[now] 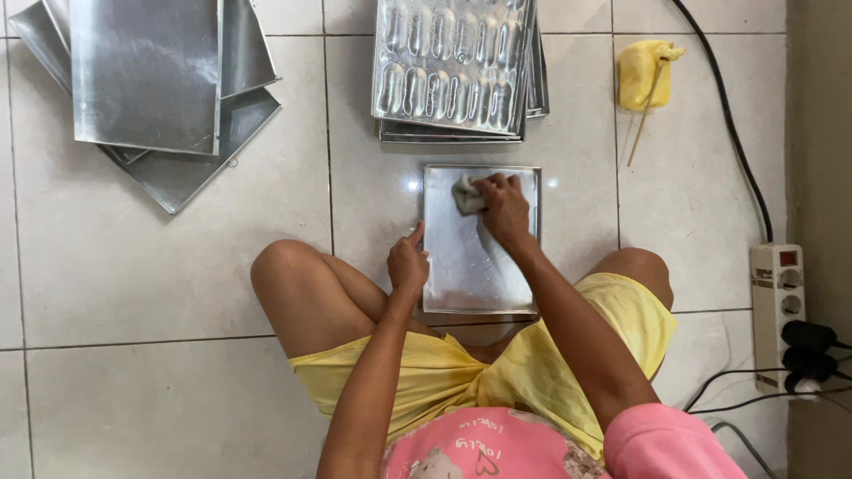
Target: The person wipes a series of metal baking trays with a white cloth, cleaning both the inside surface and the outer edges by hand.
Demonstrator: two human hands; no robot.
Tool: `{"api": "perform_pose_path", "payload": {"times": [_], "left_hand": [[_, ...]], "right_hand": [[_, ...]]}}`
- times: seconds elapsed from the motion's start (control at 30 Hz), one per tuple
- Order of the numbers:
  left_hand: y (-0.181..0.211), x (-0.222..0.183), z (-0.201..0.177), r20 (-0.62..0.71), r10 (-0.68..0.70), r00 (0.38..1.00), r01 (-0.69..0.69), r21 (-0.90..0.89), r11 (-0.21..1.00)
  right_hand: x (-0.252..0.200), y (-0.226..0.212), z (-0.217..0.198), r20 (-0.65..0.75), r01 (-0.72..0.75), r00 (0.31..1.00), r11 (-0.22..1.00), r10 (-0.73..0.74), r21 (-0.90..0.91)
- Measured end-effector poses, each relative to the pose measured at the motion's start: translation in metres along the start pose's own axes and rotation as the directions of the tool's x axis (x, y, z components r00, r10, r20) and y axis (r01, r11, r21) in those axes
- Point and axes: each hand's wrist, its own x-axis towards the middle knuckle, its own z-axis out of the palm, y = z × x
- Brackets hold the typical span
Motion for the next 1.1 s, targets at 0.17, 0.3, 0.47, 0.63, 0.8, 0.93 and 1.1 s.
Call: {"api": "perform_pose_path", "payload": {"times": [0.17,0.3,0.47,0.63,0.8,0.93,1.1], "left_hand": [[-0.017,0.006,0.016,-0.05,0.017,0.999,-0.02,-0.061,0.998],[0.013,-0.014,-0.015,-0.034,0.064,0.997,-0.067,-0.091,0.994],[0.014,-0.01,-0.02,0.028,0.066,0.997,-0.064,-0.06,0.996],[0.018,-0.015,-0.023,0.022,0.091,0.996,-0.089,-0.096,0.991],[0.037,-0.03,-0.042,0.027,0.102,0.994,-0.1,-0.063,0.993],[0.039,-0.049,-0.027,0.069,0.072,0.995,-0.07,-0.043,0.997],[0.054,-0.068,-0.017,0.073,-0.017,0.997,0.031,-0.195,0.98]], "right_hand": [[-0.134,-0.058,-0.017,0.205,0.085,0.973,0.988,-0.11,0.127],[-0.173,-0.059,-0.004,0.131,0.245,0.953,0.949,-0.274,0.197],[-0.061,-0.037,0.018,-0.057,0.255,0.967,0.944,-0.249,0.209],[0.02,-0.051,0.022,-0.265,0.248,0.942,0.959,-0.205,0.137],[-0.048,-0.059,0.022,-0.193,0.327,0.937,0.925,-0.292,0.191],[-0.109,-0.063,0.023,-0.11,0.311,0.949,0.932,-0.295,0.184],[-0.04,-0.07,0.032,-0.288,0.346,0.914,0.919,-0.285,0.191]]}}
